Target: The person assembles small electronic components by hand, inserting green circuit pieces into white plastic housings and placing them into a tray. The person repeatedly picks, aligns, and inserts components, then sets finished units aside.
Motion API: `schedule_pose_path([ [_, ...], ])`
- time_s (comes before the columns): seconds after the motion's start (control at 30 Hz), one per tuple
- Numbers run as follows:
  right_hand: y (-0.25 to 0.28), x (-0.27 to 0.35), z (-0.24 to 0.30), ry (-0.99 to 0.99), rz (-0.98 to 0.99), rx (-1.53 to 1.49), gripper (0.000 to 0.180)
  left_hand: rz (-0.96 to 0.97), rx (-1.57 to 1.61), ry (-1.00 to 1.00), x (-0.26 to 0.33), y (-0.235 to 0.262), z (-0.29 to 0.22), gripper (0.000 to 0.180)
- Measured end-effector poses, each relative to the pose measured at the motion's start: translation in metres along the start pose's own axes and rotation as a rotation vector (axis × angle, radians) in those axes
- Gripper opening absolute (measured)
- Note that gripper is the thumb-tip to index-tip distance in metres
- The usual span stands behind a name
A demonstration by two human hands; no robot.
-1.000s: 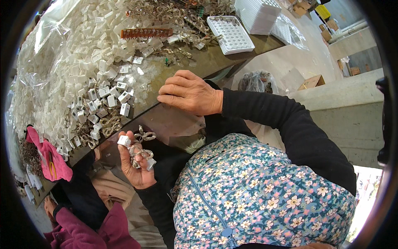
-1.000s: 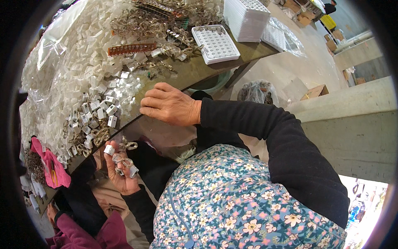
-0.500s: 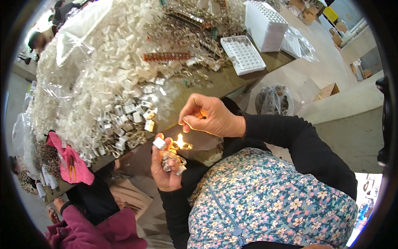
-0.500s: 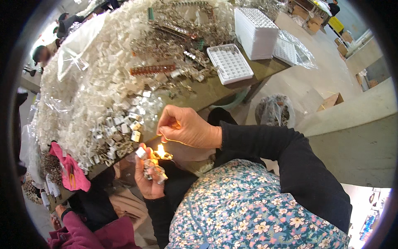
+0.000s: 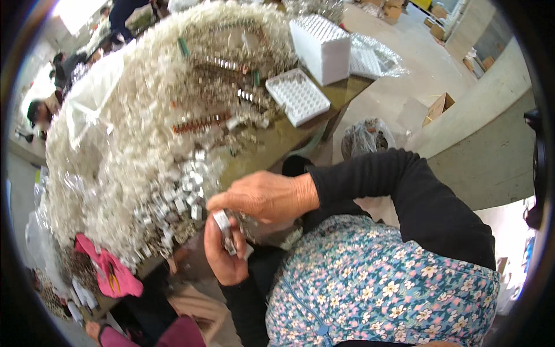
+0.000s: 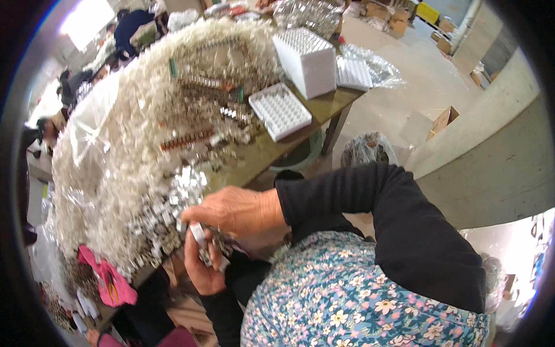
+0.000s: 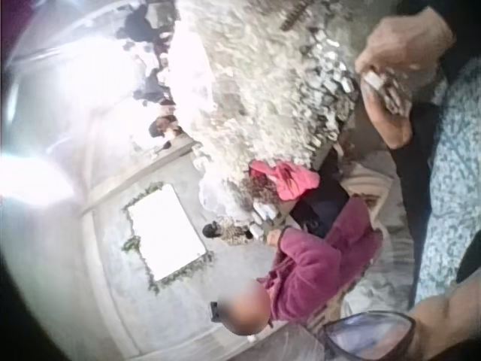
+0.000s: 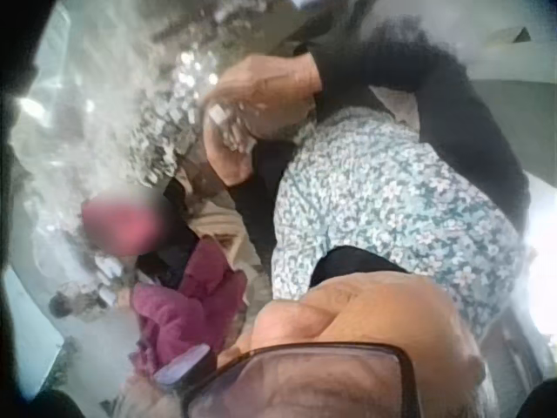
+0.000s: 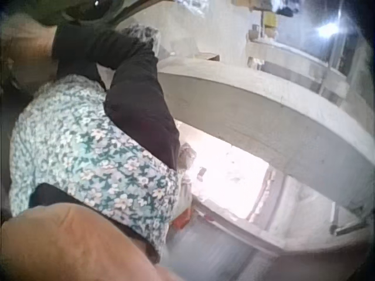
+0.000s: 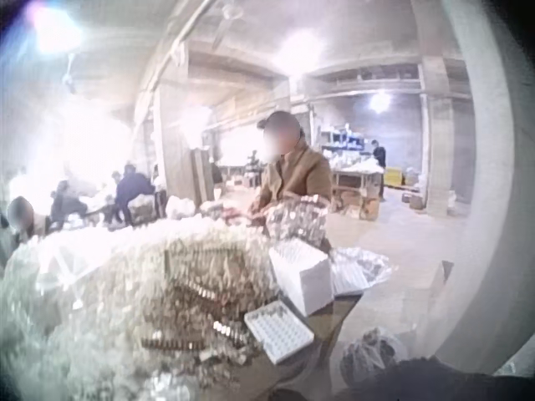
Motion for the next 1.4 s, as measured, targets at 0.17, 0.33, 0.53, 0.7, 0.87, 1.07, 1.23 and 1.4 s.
schedule_pose_path([
  [0.17, -0.007, -0.004, 0.009, 0.098, 0.041, 0.140, 0.062, -0.039, -0.080, -0.041, 0.001, -0.001, -0.001, 0.027],
  [0.33, -0.010, -0.006, 0.016, 0.157, 0.144, 0.236, 0.048, -0.127, -0.133, 0.000, 0.007, -0.004, -0.002, 0.032],
  [0.53, -0.016, -0.005, 0.024, 0.239, 0.214, 0.372, 0.038, -0.001, -0.142, -0.100, 0.004, -0.013, -0.005, 0.035],
  [0.7, -0.017, -0.007, 0.023, 0.250, 0.193, 0.410, 0.035, -0.050, -0.128, -0.068, 0.005, -0.007, 0.000, 0.037],
  [0.87, -0.018, -0.008, 0.018, 0.231, 0.194, 0.392, 0.034, -0.013, -0.058, -0.068, 0.004, -0.009, 0.001, 0.036],
  [1.07, -0.027, -0.003, 0.013, 0.240, 0.258, 0.429, 0.036, -0.053, -0.089, -0.106, 0.003, -0.009, 0.008, 0.032],
  [1.23, -0.015, -0.014, -0.007, -0.037, 0.067, 0.012, 0.026, -0.024, -0.016, -0.096, 0.000, -0.006, 0.002, 0.031],
  [1.4, -0.014, -0.008, -0.021, -0.315, -0.023, -0.363, 0.011, -0.028, 0.027, -0.119, 0.009, 0.002, -0.006, 0.031],
])
Point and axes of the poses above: each hand's wrist, its own x-axis away from the middle knuckle, its own y-axis out of the back of the hand, z = x × y, the point moved 7 cm from there along -x, towards the middle knuckle, and after that the axes turned 14 degrees about -x, right-handed, at the moved point
